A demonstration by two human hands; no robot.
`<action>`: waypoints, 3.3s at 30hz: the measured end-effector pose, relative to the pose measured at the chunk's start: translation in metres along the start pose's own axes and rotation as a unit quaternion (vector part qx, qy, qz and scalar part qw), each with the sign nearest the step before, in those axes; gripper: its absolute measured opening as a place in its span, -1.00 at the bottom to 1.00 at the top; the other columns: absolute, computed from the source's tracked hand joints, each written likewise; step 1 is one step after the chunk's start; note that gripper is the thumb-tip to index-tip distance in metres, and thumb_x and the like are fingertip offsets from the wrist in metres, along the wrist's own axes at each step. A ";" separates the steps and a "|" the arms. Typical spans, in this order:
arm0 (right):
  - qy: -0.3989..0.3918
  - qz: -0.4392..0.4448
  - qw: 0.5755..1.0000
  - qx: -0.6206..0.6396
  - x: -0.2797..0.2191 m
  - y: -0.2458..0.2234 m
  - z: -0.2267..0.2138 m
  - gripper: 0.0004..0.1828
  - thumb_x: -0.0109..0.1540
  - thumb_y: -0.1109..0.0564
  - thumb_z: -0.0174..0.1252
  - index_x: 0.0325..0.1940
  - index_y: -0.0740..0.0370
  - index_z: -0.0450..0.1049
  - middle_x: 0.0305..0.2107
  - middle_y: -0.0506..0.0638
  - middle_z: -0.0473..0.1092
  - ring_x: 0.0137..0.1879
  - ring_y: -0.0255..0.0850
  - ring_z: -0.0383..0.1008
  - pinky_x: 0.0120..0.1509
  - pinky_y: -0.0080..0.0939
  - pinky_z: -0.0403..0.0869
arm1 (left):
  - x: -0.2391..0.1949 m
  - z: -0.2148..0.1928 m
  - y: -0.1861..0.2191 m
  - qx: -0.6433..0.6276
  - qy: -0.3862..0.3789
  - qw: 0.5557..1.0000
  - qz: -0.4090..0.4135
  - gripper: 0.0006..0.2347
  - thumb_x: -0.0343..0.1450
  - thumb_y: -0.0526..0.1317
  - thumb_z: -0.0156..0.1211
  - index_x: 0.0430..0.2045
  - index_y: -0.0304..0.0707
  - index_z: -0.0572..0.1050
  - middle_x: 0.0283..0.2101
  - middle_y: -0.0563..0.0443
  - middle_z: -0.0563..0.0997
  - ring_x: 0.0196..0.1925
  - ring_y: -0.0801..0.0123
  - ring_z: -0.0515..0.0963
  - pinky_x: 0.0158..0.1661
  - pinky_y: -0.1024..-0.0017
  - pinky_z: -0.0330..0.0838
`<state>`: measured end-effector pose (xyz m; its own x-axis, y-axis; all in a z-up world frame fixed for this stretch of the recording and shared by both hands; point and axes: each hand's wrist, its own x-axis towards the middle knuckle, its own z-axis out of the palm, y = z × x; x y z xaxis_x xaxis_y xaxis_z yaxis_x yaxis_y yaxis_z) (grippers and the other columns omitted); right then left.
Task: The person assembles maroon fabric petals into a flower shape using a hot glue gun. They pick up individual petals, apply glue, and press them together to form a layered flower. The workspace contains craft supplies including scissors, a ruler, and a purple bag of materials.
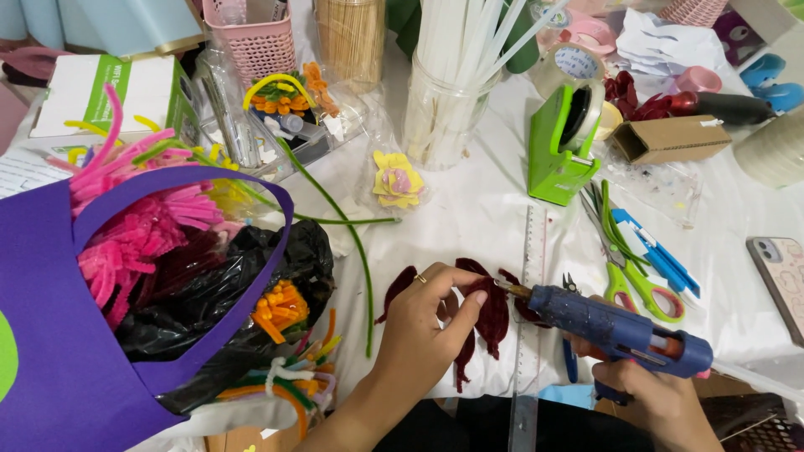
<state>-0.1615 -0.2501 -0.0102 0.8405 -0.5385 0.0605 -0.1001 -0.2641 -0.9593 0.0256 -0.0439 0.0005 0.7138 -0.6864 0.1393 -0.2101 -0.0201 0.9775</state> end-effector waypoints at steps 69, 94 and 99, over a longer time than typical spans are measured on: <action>-0.022 -0.337 0.885 -0.321 -0.018 0.042 -0.015 -0.87 0.12 0.21 0.28 -0.43 0.17 0.42 -0.14 0.16 0.52 -0.02 -0.04 0.57 0.15 -0.12 0.55 | 0.002 -0.001 -0.005 -0.026 0.007 0.999 0.017 -0.83 0.45 -0.24 0.13 -0.18 -0.26 0.59 -0.20 0.05 0.64 -0.14 0.39 0.62 -0.14 0.50 0.53; -0.025 -0.238 0.931 -0.275 -0.026 0.060 -0.020 -0.87 0.13 0.34 0.20 -0.33 0.16 0.46 -0.16 0.08 0.47 -0.13 -0.21 0.52 -0.02 -0.31 0.52 | 0.003 0.000 -0.008 -0.047 0.027 0.998 -0.009 -0.85 0.43 -0.23 0.15 -0.22 -0.24 0.60 -0.21 0.08 0.64 -0.24 0.42 0.62 -0.17 0.51 0.53; 0.064 0.017 0.998 -0.018 -0.019 0.034 -0.002 -0.92 0.00 0.27 0.17 -0.59 0.32 0.43 -0.57 0.02 0.41 -0.39 -0.17 0.39 -0.31 -0.20 0.47 | 0.003 -0.001 -0.005 -0.056 0.026 0.998 -0.020 -0.85 0.43 -0.23 0.15 -0.23 -0.23 0.60 -0.21 0.08 0.65 -0.20 0.42 0.63 -0.16 0.51 0.55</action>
<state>-0.1816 -0.2503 -0.0438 0.7622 -0.6440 0.0653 -0.1477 -0.2713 -0.9511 0.0294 -0.0452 -0.0038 0.7546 -0.6477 0.1056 -0.1075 0.0366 0.9935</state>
